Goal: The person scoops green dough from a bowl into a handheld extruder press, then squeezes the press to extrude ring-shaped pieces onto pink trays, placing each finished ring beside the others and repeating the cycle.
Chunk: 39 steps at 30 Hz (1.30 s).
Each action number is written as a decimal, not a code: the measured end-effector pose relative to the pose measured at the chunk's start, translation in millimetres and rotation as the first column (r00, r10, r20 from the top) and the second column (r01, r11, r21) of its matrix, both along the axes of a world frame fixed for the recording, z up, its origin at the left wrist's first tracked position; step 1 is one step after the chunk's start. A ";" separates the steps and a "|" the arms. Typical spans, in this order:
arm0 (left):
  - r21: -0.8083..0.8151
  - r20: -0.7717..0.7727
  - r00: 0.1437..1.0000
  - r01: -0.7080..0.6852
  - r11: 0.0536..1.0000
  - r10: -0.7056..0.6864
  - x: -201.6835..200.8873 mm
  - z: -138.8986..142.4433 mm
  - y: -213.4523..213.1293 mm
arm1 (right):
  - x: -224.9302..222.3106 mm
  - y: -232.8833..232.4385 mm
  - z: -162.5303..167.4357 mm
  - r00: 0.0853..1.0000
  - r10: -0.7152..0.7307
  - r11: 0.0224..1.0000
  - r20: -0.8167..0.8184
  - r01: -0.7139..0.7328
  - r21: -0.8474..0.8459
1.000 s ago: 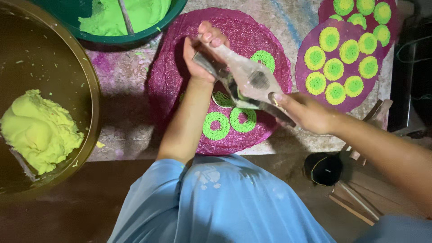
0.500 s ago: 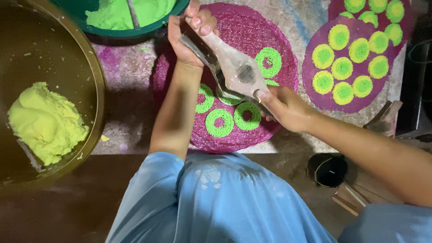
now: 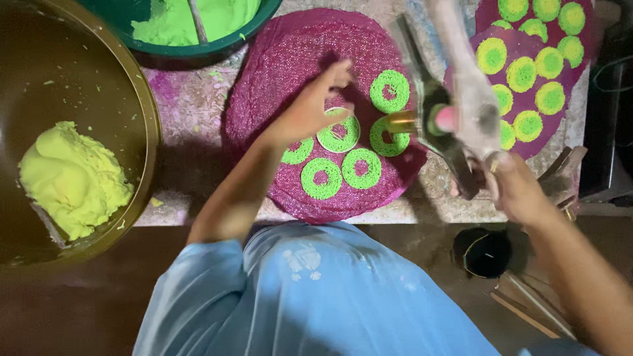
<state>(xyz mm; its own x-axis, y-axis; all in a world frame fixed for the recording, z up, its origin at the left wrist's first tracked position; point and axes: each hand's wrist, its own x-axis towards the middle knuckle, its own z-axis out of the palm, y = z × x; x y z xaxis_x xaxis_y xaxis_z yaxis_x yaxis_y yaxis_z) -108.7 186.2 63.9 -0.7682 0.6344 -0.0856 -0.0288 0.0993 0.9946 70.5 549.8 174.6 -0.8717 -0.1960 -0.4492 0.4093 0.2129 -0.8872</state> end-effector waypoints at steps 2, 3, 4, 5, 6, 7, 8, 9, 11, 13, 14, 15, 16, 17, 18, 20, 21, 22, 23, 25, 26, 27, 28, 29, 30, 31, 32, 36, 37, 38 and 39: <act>-0.325 -0.394 0.905 0.026 0.946 -0.160 25.8 7.8 -10.7 | 26.6 5.9 -18.6 0.969 -0.222 0.967 -0.106 0.206 -0.147; -0.401 -0.390 0.896 0.043 0.915 -0.213 36.0 11.4 -10.2 | 38.3 4.8 -29.8 0.932 -0.332 0.928 -0.147 0.294 -0.229; -0.475 -0.386 0.884 0.057 0.878 -0.265 43.9 14.5 -8.1 | 49.7 3.0 -38.7 0.932 -0.337 0.915 -0.137 0.290 -0.280; -0.546 -0.378 0.870 0.067 0.835 -0.317 49.6 17.4 -6.2 | 60.0 0.2 -46.2 0.931 -0.341 0.901 -0.129 0.284 -0.329; -0.549 -0.405 0.856 0.052 0.834 -0.320 54.9 19.7 -5.5 | 69.6 -0.9 -49.5 0.931 -0.344 0.884 -0.120 0.278 -0.376; -0.553 -0.430 0.843 0.037 0.832 -0.324 57.9 21.5 -3.8 | 78.4 -2.8 -51.6 0.930 -0.350 0.874 -0.108 0.283 -0.395; -0.557 -0.455 0.828 0.023 0.831 -0.327 58.7 22.3 -2.2 | 87.4 -7.7 -54.3 0.929 -0.357 0.863 -0.096 0.289 -0.414; -0.554 -0.403 0.862 0.038 0.832 -0.308 57.3 22.3 -3.7 | 95.3 -11.8 -54.8 0.928 -0.363 0.852 -0.082 0.296 -0.432; -0.546 -0.288 0.919 0.071 0.834 -0.267 48.5 18.6 -11.2 | 108.3 -17.5 -53.3 0.919 -0.382 0.831 -0.094 0.297 -0.470; -0.503 -0.382 0.912 -0.068 0.862 -0.151 33.8 9.6 -28.1 | 120.4 -23.5 -53.4 0.903 -0.421 0.798 -0.087 0.324 -0.508; -0.474 -0.428 0.899 -0.138 0.869 -0.091 24.8 3.5 -40.7 | 125.8 -26.7 -54.7 0.890 -0.450 0.775 -0.076 0.348 -0.527; -0.409 -0.516 0.856 -0.223 0.885 -0.023 15.9 -3.4 -55.5 | 131.0 -29.6 -56.2 0.876 -0.478 0.752 -0.065 0.369 -0.546; -0.334 -0.597 0.801 -0.302 0.893 0.047 8.6 -11.2 -71.0 | 136.2 -32.6 -58.3 0.871 -0.487 0.753 -0.067 0.380 -0.538; -0.467 -0.544 0.832 -0.409 0.784 0.110 2.4 -19.1 -84.0 | 140.7 -35.7 -60.3 0.865 -0.497 0.753 -0.071 0.389 -0.531; -0.591 -0.497 0.848 -0.485 0.645 0.183 -1.7 -26.4 -96.2 | 144.8 -38.3 -61.9 0.858 -0.509 0.752 -0.077 0.399 -0.525; -0.164 -0.199 0.884 -0.457 0.874 0.424 10.3 -40.0 -113.6 | 150.6 -44.6 -64.1 0.859 -0.510 0.736 -0.043 0.410 -0.539; 0.080 -0.006 0.885 -0.464 0.882 0.466 14.8 -42.7 -118.9 | 151.4 -48.4 -64.7 0.861 -0.509 0.729 -0.025 0.415 -0.545; 0.096 0.209 0.825 -0.552 0.828 0.525 26.0 -43.7 -121.6 | 151.3 -52.4 -64.8 0.864 -0.502 0.733 -0.039 0.402 -0.548; 0.087 0.417 0.723 -0.636 0.767 0.552 49.6 -44.8 -121.4 | 149.9 -57.6 -65.1 0.867 -0.496 0.737 -0.050 0.390 -0.552; 0.206 0.296 0.715 -0.695 0.689 0.634 93.6 -38.3 -119.2 | 143.7 -68.9 -65.1 0.864 -0.501 0.739 -0.055 0.394 -0.546; 0.107 0.024 0.732 -0.679 0.726 0.681 114.0 -31.4 -121.7 | 138.6 -75.7 -65.7 0.857 -0.513 0.736 -0.051 0.409 -0.539; 0.001 -0.251 0.714 -0.675 0.738 0.653 132.4 -22.6 -125.7 | 132.8 -82.3 -66.1 0.849 -0.526 0.733 -0.049 0.424 -0.532; -0.105 -0.500 0.664 -0.684 0.722 0.556 142.8 -13.2 -129.9 | 127.7 -88.9 -65.8 0.861 -0.506 0.745 -0.058 0.402 -0.532; -0.219 -0.607 0.679 -0.642 0.735 0.413 147.0 -4.3 -134.4 | 123.2 -95.4 -65.1 0.872 -0.484 0.759 -0.065 0.382 -0.528; -0.334 -0.686 0.683 -0.602 0.726 0.251 151.4 4.2 -139.2 | 118.3 -101.9 -64.5 0.884 -0.462 0.771 -0.071 0.361 -0.524; -0.445 -0.734 0.674 -0.565 0.695 0.078 155.3 11.7 -142.7 | 113.5 -108.2 -63.8 0.885 -0.459 0.773 -0.078 0.355 -0.525; -0.450 -0.724 0.688 -0.536 0.714 0.060 157.9 17.3 -145.4 | 109.4 -114.5 -62.8 0.886 -0.456 0.776 -0.086 0.348 -0.526; -0.423 -0.718 0.696 -0.456 0.783 0.017 165.0 22.2 -156.6 | 99.9 -138.3 -58.8 0.912 -0.397 0.801 -0.099 0.292 -0.522; -0.409 -0.720 0.694 -0.441 0.799 0.014 168.5 19.9 -158.8 | 99.3 -143.9 -58.7 0.917 -0.384 0.808 -0.108 0.277 -0.520; -0.407 -0.717 0.697 -0.427 0.807 0.007 172.2 17.3 -160.8 | 98.9 -148.7 -58.8 0.921 -0.371 0.814 -0.118 0.262 -0.518; -0.405 -0.712 0.702 -0.412 0.816 0.001 176.1 14.9 -162.5 | 98.7 -152.6 -59.3 0.925 -0.358 0.821 -0.127 0.247 -0.515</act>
